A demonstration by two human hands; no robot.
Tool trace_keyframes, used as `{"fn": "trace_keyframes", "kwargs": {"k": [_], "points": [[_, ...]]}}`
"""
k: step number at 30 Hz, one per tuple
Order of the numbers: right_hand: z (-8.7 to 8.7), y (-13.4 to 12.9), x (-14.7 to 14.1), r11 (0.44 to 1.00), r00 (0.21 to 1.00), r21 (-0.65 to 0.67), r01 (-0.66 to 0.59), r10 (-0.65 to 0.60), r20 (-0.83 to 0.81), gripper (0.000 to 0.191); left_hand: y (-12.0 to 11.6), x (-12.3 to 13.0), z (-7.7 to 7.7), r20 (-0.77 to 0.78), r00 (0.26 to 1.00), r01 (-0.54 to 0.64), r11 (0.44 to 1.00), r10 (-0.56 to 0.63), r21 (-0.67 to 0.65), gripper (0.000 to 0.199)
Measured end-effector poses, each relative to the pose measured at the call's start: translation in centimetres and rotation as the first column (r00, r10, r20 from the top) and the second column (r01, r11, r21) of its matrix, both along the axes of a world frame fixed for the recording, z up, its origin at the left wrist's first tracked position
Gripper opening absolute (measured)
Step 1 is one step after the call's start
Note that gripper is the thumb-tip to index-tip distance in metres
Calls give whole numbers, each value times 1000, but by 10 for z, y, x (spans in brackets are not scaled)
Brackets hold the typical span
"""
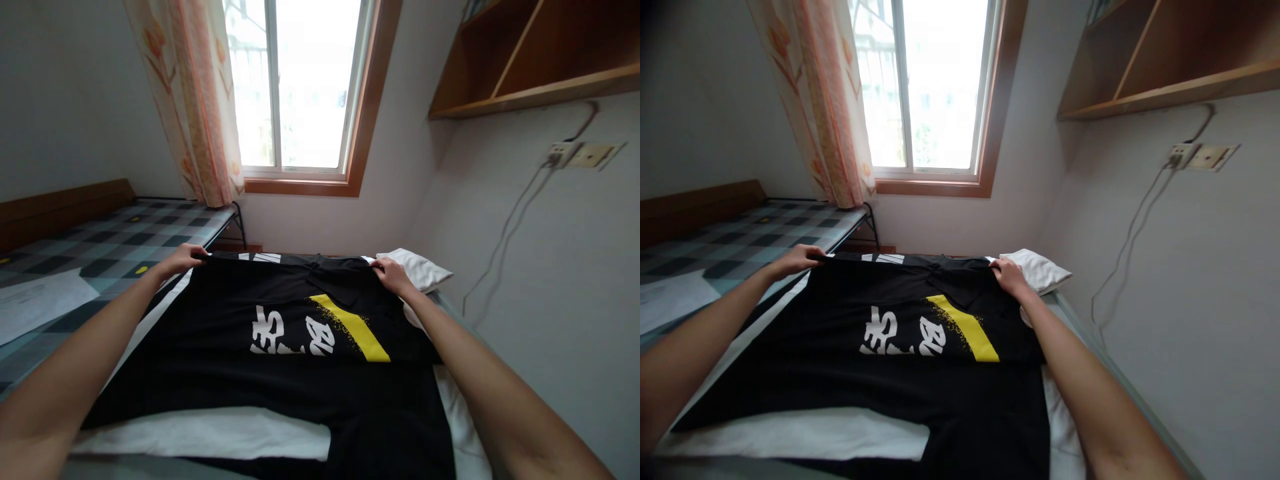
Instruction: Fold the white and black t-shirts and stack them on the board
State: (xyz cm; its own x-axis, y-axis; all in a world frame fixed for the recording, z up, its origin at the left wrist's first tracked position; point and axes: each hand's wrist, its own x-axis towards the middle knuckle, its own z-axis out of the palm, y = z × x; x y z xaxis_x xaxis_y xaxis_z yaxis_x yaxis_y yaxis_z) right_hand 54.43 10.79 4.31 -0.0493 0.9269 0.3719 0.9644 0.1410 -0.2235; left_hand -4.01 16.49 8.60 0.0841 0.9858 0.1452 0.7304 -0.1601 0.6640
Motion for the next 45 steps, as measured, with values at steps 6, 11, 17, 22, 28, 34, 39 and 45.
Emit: {"fn": "trace_keyframes", "kwargs": {"k": [6, 11, 17, 22, 28, 34, 39, 45], "points": [[12, -88, 11, 911, 953, 285, -297, 265, 146, 26, -82, -32, -10, 53, 998, 29, 998, -33, 58, 38], [-16, -141, 26, 872, 863, 142, -469, 419, 281, 25, -135, -42, -44, -44, 995, 92, 996, -92, -6, 27], [-23, -145, 28, 889, 863, 149, -432, 360, 355, 23, -147, -30, -58, -142, 986, 110, 985, -91, 131, 22], [-20, -152, 25, 912, 863, 155, -379, 289, 414, 23, -147, -31, -59, -147, 989, 28, 988, -6, 154, 20], [-25, -155, 22, 944, 886, 164, -287, 196, 420, 21, -155, -32, -61, -156, 986, 80, 988, -59, 129, 21], [-20, -155, 13, 970, 908, 112, -217, 159, 387, 13, -158, -27, -54, -218, 975, 62, 994, -43, 84, 27], [-14, -150, -28, 974, 948, 156, -163, 110, 299, 25, -143, -12, -51, -371, 927, 22, 984, 45, 174, 36], [-16, -120, -105, 945, 947, 111, -307, 292, 134, 33, -105, 10, -55, -484, 874, 26, 989, 47, 144, 38]]}}
